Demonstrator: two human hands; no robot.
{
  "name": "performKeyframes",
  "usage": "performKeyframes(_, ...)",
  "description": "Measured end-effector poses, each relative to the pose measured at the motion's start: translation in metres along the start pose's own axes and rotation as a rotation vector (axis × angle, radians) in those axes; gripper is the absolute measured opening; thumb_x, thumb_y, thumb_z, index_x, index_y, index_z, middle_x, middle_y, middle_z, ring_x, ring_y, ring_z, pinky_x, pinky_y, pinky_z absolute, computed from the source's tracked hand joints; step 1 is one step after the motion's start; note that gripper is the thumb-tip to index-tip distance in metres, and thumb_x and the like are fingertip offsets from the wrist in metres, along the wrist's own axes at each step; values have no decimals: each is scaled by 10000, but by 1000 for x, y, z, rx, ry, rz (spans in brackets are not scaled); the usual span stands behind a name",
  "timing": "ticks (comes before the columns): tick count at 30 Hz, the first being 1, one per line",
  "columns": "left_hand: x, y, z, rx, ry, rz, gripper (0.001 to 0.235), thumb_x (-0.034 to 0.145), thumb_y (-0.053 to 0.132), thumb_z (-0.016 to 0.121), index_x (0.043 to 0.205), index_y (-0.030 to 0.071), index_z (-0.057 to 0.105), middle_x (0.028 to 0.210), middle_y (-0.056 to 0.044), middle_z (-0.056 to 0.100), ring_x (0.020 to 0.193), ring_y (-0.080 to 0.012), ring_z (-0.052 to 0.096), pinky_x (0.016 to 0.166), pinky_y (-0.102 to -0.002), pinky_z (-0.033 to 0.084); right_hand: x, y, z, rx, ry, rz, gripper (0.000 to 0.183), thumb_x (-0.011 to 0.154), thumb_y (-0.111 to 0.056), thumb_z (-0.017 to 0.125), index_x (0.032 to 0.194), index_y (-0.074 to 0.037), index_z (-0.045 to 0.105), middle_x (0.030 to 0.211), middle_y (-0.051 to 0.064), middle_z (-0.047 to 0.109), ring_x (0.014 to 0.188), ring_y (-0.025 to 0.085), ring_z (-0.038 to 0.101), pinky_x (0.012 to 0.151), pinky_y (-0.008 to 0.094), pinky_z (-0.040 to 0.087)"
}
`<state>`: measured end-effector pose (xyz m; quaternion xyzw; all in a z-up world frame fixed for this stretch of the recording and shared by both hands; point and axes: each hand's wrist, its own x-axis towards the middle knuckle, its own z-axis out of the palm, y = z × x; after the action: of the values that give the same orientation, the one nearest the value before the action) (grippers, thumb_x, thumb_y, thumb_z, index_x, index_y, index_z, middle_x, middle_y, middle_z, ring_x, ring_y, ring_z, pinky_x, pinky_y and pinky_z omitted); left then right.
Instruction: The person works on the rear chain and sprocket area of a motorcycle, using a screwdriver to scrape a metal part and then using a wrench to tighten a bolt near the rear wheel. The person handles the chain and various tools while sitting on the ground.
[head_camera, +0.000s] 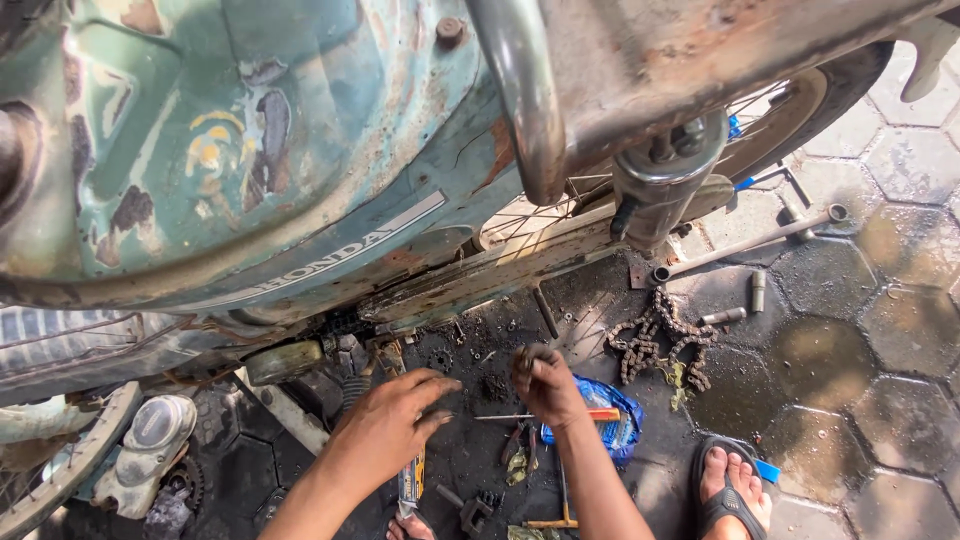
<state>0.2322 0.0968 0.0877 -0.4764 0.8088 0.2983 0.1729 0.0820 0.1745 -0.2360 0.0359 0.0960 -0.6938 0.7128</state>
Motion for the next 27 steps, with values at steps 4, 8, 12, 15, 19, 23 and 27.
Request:
performKeyframes(4,6,9,9,-162,68,103,435,841,211,777,1271,182,712,1205,-18,728,1035,-250,746,914,-364,586,-8,16,49,148,-326,17,206,888,-91,851,973,24,702,845,69,633,720,139,592,590,224,498)
performKeyframes(8,6,15,11,-293,203,338,340,811,144,810,1148,132,772,1135,-56,745,981,-254,759,827,-356,614,-19,13,85,120,-344,154,227,831,-98,868,933,6,693,819,125,655,641,199,655,522,292,556)
performKeyframes(12,1,18,7,-412,232,481,272,809,101,828,1077,143,805,1037,-35,756,899,-201,782,751,-322,633,-25,-13,121,-41,-355,146,292,744,-79,904,878,19,664,815,135,675,605,243,682,490,354,577)
performKeyframes(15,-4,23,3,-413,213,524,284,801,63,836,1066,168,825,1007,-30,745,879,-191,784,712,-320,630,-27,-38,123,-263,-383,263,332,770,-69,913,912,110,672,838,143,684,655,230,675,560,336,557)
performKeyframes(19,-5,26,1,-362,276,618,278,782,56,854,1041,150,818,1023,-34,738,892,-201,775,730,-318,635,-29,-57,157,-356,-287,293,360,701,-61,930,902,0,638,798,86,672,667,186,676,554,330,573)
performKeyframes(23,-4,25,2,-363,290,606,238,769,49,855,990,108,789,1029,-41,742,908,-215,772,755,-321,636,-28,-57,153,-455,-338,253,289,777,-86,902,905,55,685,849,105,696,739,191,683,640,325,578)
performKeyframes(27,-5,22,4,-390,338,574,215,753,31,856,944,84,773,995,-43,741,885,-205,779,739,-319,636,-24,-49,151,-410,-365,153,274,831,-121,873,930,79,714,865,119,699,765,210,689,658,333,581)
